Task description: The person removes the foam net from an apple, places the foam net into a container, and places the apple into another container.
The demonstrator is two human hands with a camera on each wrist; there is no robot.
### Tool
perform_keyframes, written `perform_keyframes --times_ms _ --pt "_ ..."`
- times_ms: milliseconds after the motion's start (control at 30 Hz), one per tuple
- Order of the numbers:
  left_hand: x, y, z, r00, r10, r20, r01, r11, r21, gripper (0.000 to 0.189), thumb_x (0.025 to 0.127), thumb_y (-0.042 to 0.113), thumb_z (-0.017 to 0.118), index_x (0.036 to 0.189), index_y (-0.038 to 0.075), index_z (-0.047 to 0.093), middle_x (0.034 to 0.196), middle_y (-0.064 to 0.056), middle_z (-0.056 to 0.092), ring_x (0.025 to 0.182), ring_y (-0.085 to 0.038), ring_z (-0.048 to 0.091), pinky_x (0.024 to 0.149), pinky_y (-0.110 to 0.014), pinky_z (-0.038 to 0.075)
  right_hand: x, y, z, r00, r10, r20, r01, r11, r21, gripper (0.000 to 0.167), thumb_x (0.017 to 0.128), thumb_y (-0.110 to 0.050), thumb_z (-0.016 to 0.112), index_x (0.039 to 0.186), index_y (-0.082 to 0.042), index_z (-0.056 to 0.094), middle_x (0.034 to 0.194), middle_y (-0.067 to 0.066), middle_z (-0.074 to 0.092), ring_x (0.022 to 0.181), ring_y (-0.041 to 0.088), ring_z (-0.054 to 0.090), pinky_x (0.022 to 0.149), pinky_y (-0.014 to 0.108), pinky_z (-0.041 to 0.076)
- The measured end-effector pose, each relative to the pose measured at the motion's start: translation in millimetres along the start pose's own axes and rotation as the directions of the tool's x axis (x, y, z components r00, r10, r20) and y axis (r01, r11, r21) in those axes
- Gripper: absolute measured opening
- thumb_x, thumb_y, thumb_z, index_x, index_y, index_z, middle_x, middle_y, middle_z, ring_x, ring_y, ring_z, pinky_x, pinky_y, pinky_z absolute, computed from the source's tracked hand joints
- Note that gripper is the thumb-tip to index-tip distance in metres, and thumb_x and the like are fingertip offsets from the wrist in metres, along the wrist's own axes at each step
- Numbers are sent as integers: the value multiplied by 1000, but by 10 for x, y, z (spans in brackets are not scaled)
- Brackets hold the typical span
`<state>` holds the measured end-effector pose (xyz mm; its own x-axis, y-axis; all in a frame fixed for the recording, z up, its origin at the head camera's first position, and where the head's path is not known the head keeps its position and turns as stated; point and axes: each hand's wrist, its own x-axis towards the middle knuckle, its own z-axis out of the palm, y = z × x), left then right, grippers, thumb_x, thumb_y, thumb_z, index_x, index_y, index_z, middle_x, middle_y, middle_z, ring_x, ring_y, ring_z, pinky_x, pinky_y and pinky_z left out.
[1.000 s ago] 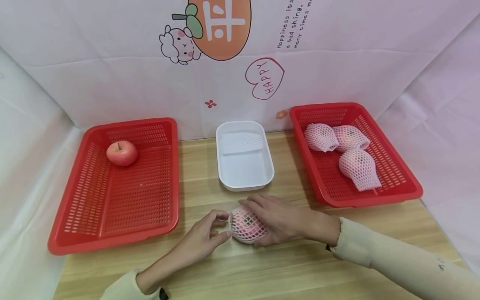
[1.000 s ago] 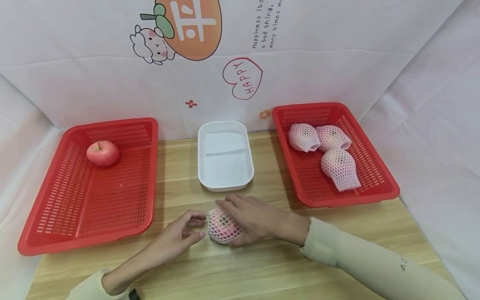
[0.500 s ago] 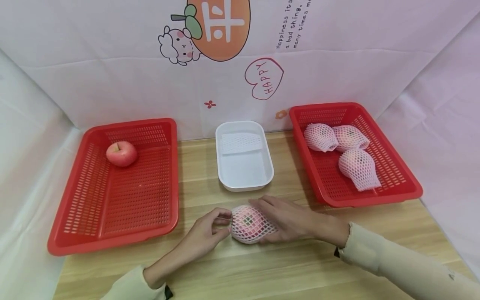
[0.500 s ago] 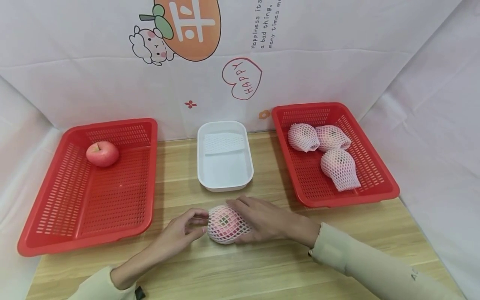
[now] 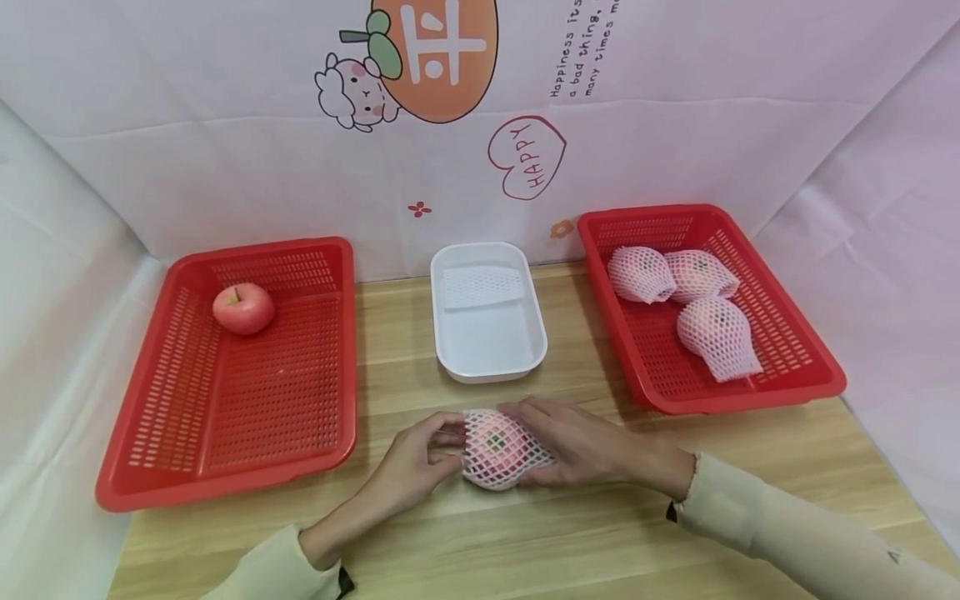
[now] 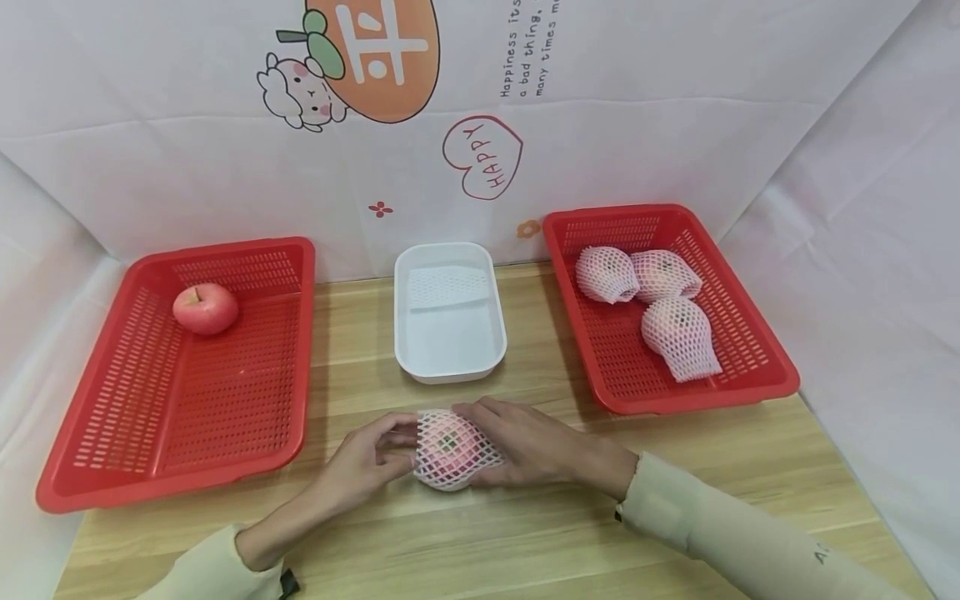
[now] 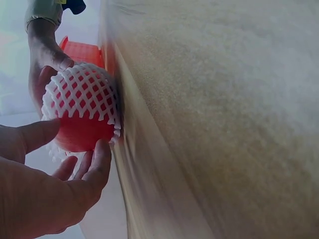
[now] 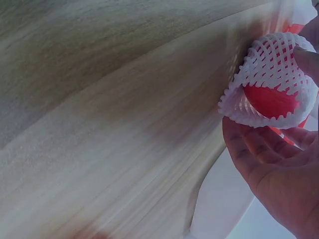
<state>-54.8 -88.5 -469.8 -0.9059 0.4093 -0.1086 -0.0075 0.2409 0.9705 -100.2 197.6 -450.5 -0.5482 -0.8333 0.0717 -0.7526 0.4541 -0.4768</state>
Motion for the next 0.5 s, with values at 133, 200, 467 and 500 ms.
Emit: perform_keyframes --times_ms 133,200,467,500 --pt "17 -9 6 1000 -22 18 22 999 -42 59 89 -9 76 144 -10 53 135 -29 63 123 -43 66 97 -31 60 9 -1 16 1000 1 -3 -1 1000 12 86 90 -48 83 154 -4 46 136 7 65 126 24 64 105 45 57" --pt "23 -7 8 999 -31 24 32 998 -59 62 88 -10 77 144 -10 52 135 -30 63 122 -43 67 97 -31 60 13 -1 21 1000 -1 -3 1 1000 18 86 90 -47 83 155 -4 46 137 7 64 127 24 64 105 45 57" --pt "46 -2 48 998 -48 41 53 992 -118 70 83 -14 80 146 -13 49 140 -36 57 126 -47 64 97 -34 60 14 1 40 1000 1 0 -1 999 48 85 90 -44 84 155 -5 45 137 6 64 127 22 64 105 43 57" --pt "50 -2 56 998 -50 43 55 991 -122 70 83 -14 80 146 -13 49 141 -37 56 126 -48 63 97 -34 60 13 3 44 1000 0 -2 0 999 52 85 91 -43 84 155 -4 45 137 6 64 127 22 64 105 43 57"
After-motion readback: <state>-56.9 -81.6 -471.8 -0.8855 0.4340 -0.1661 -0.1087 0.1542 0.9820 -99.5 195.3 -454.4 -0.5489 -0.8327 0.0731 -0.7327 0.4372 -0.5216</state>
